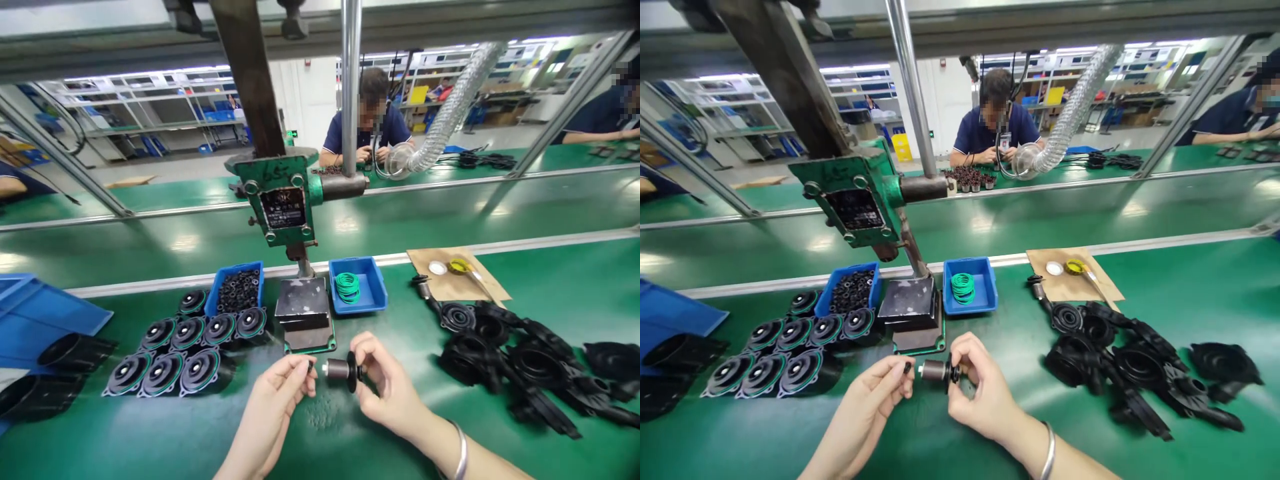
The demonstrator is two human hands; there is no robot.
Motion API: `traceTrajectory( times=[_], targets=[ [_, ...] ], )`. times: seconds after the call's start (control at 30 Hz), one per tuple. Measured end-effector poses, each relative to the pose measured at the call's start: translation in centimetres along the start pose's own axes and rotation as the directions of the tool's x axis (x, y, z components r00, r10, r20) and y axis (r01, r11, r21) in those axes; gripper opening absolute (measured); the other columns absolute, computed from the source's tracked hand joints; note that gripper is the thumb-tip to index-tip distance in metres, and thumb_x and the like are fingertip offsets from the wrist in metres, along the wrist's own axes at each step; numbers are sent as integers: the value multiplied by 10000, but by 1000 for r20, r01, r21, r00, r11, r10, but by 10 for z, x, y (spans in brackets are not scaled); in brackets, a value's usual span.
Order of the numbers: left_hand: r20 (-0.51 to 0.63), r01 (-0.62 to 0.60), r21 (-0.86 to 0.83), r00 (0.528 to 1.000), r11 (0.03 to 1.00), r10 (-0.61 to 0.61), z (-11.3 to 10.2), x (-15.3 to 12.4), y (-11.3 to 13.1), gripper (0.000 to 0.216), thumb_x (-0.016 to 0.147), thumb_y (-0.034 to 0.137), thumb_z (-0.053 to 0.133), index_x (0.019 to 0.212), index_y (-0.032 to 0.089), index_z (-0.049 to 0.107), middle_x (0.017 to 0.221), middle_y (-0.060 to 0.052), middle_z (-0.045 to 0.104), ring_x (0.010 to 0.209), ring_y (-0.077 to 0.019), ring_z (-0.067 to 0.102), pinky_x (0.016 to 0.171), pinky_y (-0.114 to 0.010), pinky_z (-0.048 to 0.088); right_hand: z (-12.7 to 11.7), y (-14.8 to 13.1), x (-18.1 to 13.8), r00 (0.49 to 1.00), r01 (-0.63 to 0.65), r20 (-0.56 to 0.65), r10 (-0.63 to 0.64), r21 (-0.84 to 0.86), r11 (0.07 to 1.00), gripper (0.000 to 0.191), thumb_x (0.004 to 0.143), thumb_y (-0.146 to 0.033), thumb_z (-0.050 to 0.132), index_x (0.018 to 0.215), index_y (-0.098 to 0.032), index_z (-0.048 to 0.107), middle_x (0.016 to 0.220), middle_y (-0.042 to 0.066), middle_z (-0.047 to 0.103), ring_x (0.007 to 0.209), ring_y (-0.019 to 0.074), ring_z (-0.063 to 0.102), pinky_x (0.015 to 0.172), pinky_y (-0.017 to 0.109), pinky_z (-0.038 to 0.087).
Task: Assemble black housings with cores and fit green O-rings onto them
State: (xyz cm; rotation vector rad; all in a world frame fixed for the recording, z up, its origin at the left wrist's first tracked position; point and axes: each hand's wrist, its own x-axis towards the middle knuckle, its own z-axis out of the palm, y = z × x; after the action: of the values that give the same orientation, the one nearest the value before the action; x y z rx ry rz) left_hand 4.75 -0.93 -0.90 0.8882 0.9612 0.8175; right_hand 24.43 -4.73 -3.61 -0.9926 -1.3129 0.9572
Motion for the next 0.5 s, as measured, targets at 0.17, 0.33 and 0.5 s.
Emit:
traceTrajectory(
  times=[0.17,0.33,0.5],
  targets=[
    [-4,-42,77,999,996,42,7,5,-3,307,849,453,766,913,154,752,727,-21,610,709,-145,519,696,-242,422,2,0,-2,998,61,18,-60,-85,995,303,705,-42,543,914,-236,440,975,32,435,855,163,499,706,254,460],
    [-64,-95,61,993,994,99,14,7,-9,317,811,450,809,754,148,729,662,-5,585,684,-132,502,678,-223,396,-3,-2,-5,974,220,37,-221,-350,911,374,681,-21,564,958,-245,450,952,32,445,886,190,511,745,297,486],
    [-132,-121,-58,985,991,112,25,3,-17,278,803,428,824,799,156,766,650,0,587,655,-113,496,673,-216,400,-7,0,-15,918,395,208,-338,-551,735,474,747,-7,576,1132,-265,476,1082,87,481,977,212,554,844,332,528]
  ],
)
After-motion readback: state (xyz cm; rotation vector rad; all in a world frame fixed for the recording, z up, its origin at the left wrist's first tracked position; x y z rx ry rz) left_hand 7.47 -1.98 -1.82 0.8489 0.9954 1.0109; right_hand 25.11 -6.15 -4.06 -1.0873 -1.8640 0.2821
